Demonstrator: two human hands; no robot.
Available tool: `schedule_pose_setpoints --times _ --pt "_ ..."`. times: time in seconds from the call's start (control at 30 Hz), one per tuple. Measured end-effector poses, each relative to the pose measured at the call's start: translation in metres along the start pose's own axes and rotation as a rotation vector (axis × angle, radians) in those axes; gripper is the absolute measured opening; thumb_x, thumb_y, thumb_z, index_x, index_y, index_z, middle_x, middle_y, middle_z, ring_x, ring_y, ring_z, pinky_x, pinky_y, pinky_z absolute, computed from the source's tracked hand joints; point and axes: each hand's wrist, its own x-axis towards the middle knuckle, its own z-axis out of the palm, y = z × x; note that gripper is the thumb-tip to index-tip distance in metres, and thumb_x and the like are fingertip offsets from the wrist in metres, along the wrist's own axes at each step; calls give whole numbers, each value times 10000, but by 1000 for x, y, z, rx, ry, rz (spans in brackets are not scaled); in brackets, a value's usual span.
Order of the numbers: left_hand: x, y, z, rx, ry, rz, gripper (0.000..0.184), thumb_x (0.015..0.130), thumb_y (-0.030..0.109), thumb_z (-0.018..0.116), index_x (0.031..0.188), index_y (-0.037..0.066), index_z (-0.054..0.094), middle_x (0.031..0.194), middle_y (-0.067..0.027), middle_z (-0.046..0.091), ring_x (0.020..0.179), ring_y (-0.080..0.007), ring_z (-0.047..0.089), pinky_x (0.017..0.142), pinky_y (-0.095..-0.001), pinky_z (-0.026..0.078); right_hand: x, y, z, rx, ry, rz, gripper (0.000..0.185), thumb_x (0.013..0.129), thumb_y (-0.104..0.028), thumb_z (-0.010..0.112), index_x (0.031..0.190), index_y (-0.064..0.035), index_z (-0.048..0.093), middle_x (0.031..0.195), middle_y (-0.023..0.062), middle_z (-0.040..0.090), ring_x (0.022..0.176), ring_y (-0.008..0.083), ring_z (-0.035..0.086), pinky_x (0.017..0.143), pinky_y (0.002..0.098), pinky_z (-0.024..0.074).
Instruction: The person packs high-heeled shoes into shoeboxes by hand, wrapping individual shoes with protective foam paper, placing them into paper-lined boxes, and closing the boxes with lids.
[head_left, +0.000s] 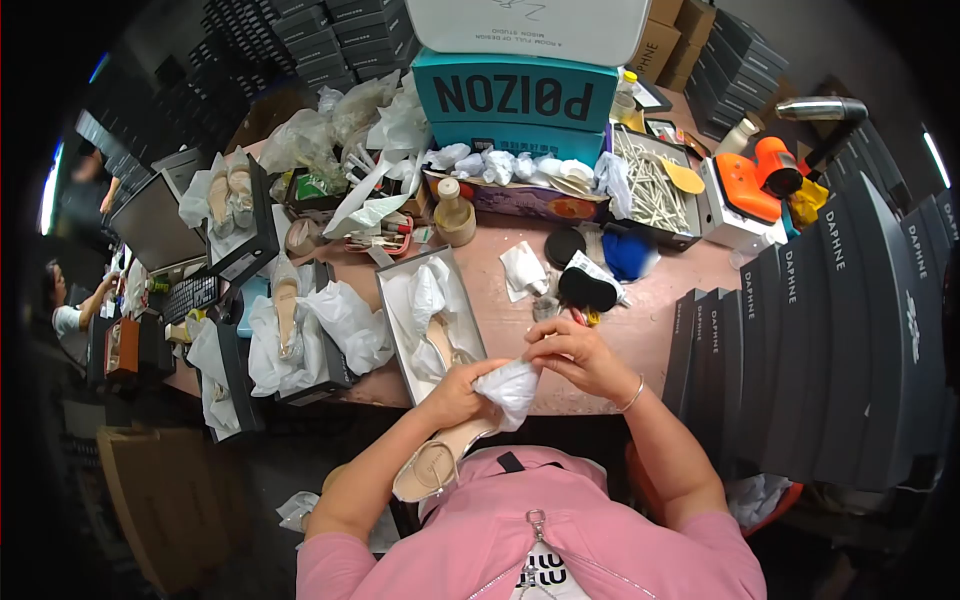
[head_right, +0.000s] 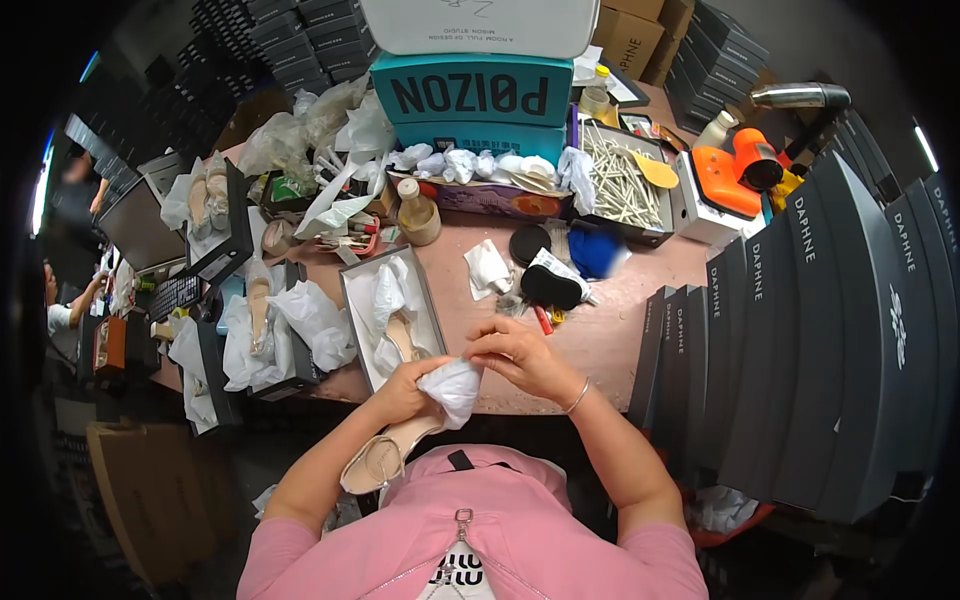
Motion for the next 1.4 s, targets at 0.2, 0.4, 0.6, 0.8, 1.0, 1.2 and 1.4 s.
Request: schedule_pose_setpoints --times 0.2,0.4,0.6,0.8,1.0,1.2,1.4 --pt "-34 -10 29 -70 19 -133 580 752 -59 575 1320 30 492 1148 -57 599 987 -120 580 873 -260 470 -32 15 24 -13 -213 204 189 846 -105 648 1017 -26 645 952 80 626 868 237 593 756 312 474" --pt "-36 -18 30 -142 73 -217 608 743 -61 542 1341 22 470 1163 -63 590 1004 -128 571 870 -260 471 -44 -1 30 337 -131 212 182 829 -109 669 994 -33 649 972 79 610 883 175 581 773 293 466" --pt "-35 -9 34 -117 6 -151 616 737 -35 588 1338 17 466 1208 -82 573 1076 -141 542 933 -269 432 -38 -4 33 148 -102 365 147 825 -119 659 853 9 591 786 119 557 753 245 561 685 344 451" --pt "-31 -18 20 -13 120 -171 585 756 -42 580 1330 2 476 1161 -72 598 1052 -127 550 918 -254 432 -47 -12 50 -13 26 261 536 783 -206 732 1245 -62 504 1343 213 401 1241 355 424 1005 403 385" --pt "11 -23 3 185 531 48 556 789 -24 489 1342 -17 424 1200 -162 576 1057 -190 574 883 -298 467 -7 8 95 -49 235 291 663 747 -128 738 1328 -65 426 1423 250 270 1277 419 369 1042 426 351" --pt "1 -6 12 -91 281 -3 801 799 -38 477 1487 30 73 1397 -150 349 1238 -208 413 1013 -293 357 5 18 80 -210 226 190 572 710 34 618 1247 -77 456 1205 209 483 1044 407 530 869 429 465" --pt "10 -28 44 130 578 135 730 764 -74 488 1444 -8 234 1310 -237 476 1183 -271 501 986 -324 393 2 21 95 -324 352 138 649 675 65 605 1278 -101 431 1135 179 515 949 394 564 768 446 486"
